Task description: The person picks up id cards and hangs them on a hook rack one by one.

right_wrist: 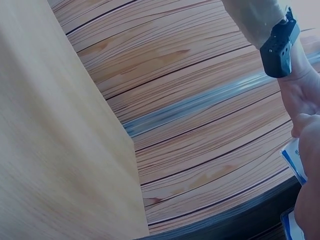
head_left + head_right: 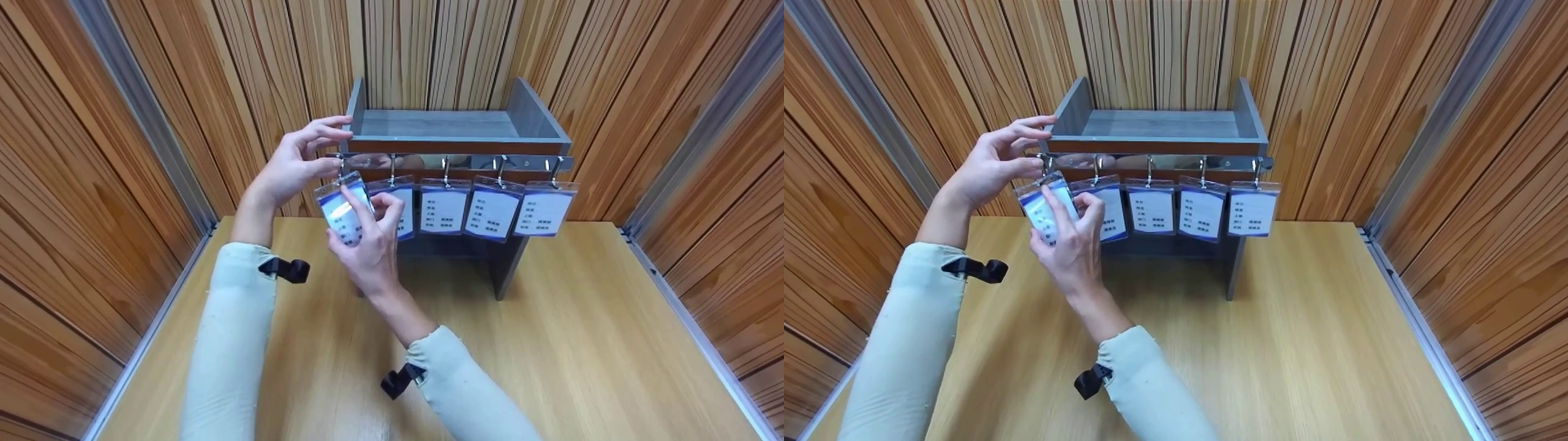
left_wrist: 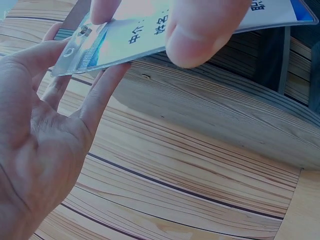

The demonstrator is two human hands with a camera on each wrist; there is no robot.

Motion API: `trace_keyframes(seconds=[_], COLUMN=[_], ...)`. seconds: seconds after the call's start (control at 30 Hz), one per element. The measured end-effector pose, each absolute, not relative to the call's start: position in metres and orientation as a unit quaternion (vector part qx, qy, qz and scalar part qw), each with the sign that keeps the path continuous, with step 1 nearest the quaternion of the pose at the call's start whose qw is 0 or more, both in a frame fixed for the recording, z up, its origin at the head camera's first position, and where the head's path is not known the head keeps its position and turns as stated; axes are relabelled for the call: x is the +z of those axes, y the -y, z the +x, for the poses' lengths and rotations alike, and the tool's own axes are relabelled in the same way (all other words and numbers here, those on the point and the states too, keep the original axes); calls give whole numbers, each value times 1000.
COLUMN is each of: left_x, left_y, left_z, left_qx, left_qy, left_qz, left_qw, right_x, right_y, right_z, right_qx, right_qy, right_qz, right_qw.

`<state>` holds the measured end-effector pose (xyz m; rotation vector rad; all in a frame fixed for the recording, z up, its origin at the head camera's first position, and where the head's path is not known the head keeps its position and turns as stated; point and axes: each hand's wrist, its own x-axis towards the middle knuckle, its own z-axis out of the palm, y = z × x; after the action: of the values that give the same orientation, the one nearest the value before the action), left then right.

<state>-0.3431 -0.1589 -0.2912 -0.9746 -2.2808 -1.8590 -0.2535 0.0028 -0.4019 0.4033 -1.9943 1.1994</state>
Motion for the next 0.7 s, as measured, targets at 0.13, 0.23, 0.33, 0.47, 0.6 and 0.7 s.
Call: trace_keyframes(seconds=[0.13,0.23,0.33,0.47,0.6,0.7], left_x=[-292,-292,-292,-293,-294,-292], left_y=[158,158,158,157,158,159], left_z=[-343,-343,-343,-344,-343,-344], left_qx=[-599,-598,-600,-602,-601,-601], left_qy=[736,736,733,732,734,735], left_qz=[-315,-317,-318,-318,-315,-314], left_qw=[21,23,23,23,23,23], right_x=[-399,-398,-397,-396,-393,-390], right_y=[0,1,1,1,1,2], right_z=[-251,-251,-251,-251,-250,-251], right_qx=[458,452,461,480,486,488], right_qy=[788,792,792,791,794,796], right_qz=[146,139,134,129,126,122], right_qw=[384,386,378,357,343,338])
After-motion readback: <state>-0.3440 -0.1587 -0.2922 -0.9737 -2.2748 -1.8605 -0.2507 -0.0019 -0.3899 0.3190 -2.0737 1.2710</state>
